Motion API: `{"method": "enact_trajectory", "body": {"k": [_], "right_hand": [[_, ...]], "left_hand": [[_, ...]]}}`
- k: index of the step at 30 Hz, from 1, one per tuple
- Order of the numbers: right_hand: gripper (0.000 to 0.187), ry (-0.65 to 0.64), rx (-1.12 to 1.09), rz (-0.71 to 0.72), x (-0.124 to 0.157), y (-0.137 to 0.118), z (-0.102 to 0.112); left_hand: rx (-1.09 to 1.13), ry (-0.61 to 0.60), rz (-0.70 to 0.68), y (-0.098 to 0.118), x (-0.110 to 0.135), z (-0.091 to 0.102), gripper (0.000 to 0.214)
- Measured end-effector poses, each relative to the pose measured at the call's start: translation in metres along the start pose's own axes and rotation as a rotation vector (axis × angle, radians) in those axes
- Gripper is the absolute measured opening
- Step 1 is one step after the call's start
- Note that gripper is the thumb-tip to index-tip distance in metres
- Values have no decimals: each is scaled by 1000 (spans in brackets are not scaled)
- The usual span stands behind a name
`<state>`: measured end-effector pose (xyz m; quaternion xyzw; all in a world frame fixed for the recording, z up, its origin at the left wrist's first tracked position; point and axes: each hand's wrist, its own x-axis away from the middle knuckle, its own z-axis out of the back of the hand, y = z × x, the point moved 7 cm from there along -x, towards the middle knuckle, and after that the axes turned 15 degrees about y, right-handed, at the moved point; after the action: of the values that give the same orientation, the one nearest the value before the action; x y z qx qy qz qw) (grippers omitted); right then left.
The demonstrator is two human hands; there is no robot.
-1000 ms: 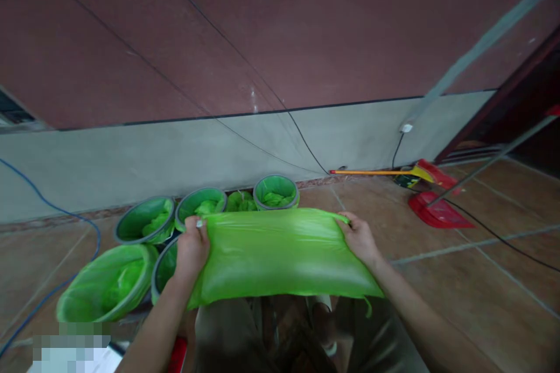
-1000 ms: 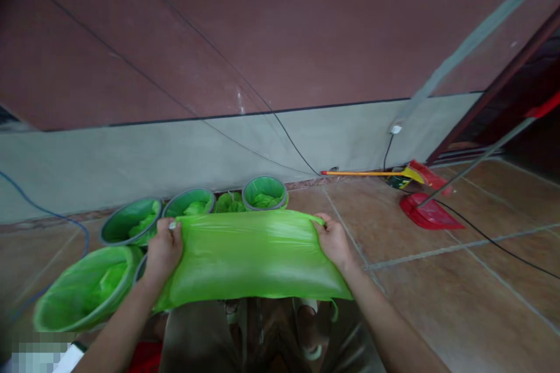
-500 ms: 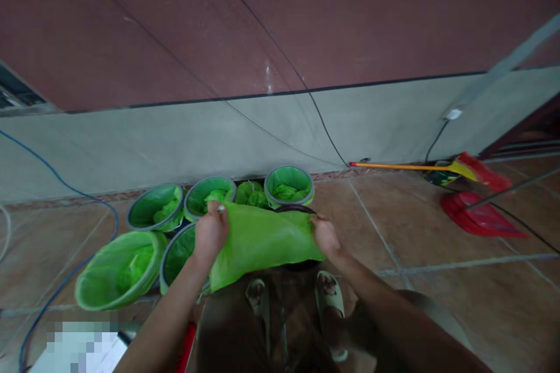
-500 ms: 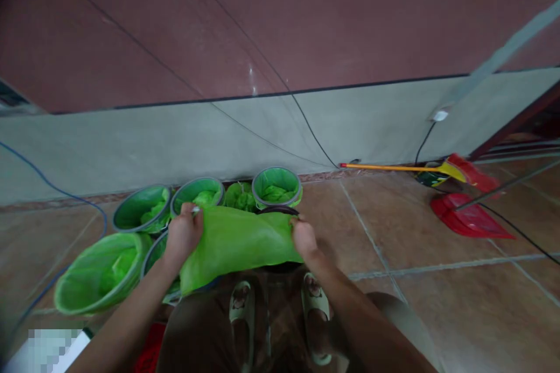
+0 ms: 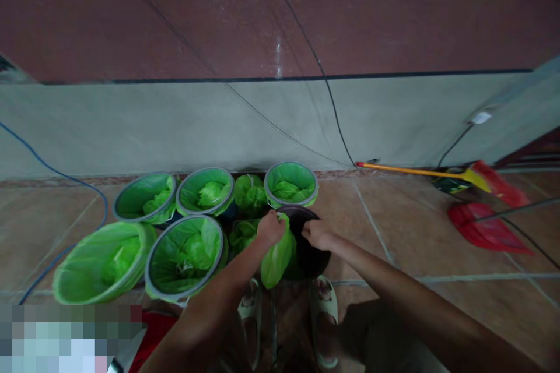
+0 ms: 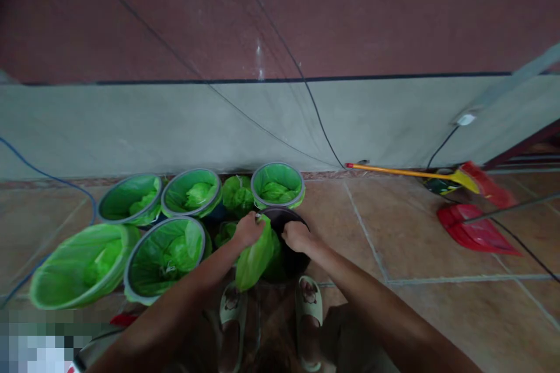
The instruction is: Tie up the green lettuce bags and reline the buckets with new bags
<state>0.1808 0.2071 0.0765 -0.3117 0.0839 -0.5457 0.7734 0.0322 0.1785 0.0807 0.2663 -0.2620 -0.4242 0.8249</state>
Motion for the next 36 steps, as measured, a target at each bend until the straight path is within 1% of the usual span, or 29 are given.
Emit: {"method": "enact_trajectory", "body": {"k": [2,3,5,7,8,9,11,13,15,16,17,19,21,22,24,25,26,27,28,29,30,31,32,34,36], "right_hand": [[34,-83,-164,-90,12,-5,-6],[36,-93,-250,-124,18,-7,-8],[36,-36,-334,-135,28,-8,-10],[27,56,-299,-116,32,-2,-11],[22,78,-293,-124,32,4,-13],[19,80,-307,-141,32,11,-17],[18,65,-366,-176,30,22,-25],[22,42,-408,-178,27,27,-30],[24,32,-341,-127,24,30,-28],[23,31,-254,-84,24,31,-23],[23,29,-131,-39,24,33,-18],[20,11,135,20,26,43,-4],[18,-27,304,28,30,56,8],[16,-67,345,27,33,62,11],[12,-160,346,35,38,68,12],[21,-188,321,36,39,68,10],[36,-188,277,32,38,67,9],[53,-156,216,24,35,65,9],[68,-97,147,14,30,61,9],[76,-38,79,9,26,58,10],[78,6,23,10,21,54,9],[75,36,-21,13,16,51,6],[68,53,-47,18,13,48,4],[43,63,-34,29,8,43,-3],[23,74,23,42,6,40,-9]], "left_hand": [[196,-77,68,-1,5,-12,22],[280,-128,87,-1,8,-18,24],[473,-242,147,-1,18,-27,30],[633,-356,217,-4,27,-35,31],[655,-395,218,-5,30,-37,32],[626,-417,180,-6,32,-39,33],[472,-433,22,-4,35,-41,37],[202,-401,-202,1,37,-40,30],[-145,-309,-373,5,35,-36,20],[-290,-255,-415,6,32,-32,17],[-397,-206,-428,7,27,-27,17],[-492,-130,-398,7,17,-13,22],[-513,-68,-372,8,7,2,27],[-523,-44,-365,8,3,8,29],[-530,-23,-371,10,-1,15,30],[-526,-27,-389,11,-1,16,30],[-518,-33,-412,14,1,15,29],[-506,-40,-438,16,3,13,29],[-491,-43,-464,19,5,11,30],[-470,-41,-490,21,7,8,30],[-442,-37,-518,24,9,6,30],[-407,-32,-550,26,10,4,29],[-363,-26,-583,29,11,3,29],[-262,-11,-638,32,12,2,28],[-185,38,-648,34,12,4,27]]}}
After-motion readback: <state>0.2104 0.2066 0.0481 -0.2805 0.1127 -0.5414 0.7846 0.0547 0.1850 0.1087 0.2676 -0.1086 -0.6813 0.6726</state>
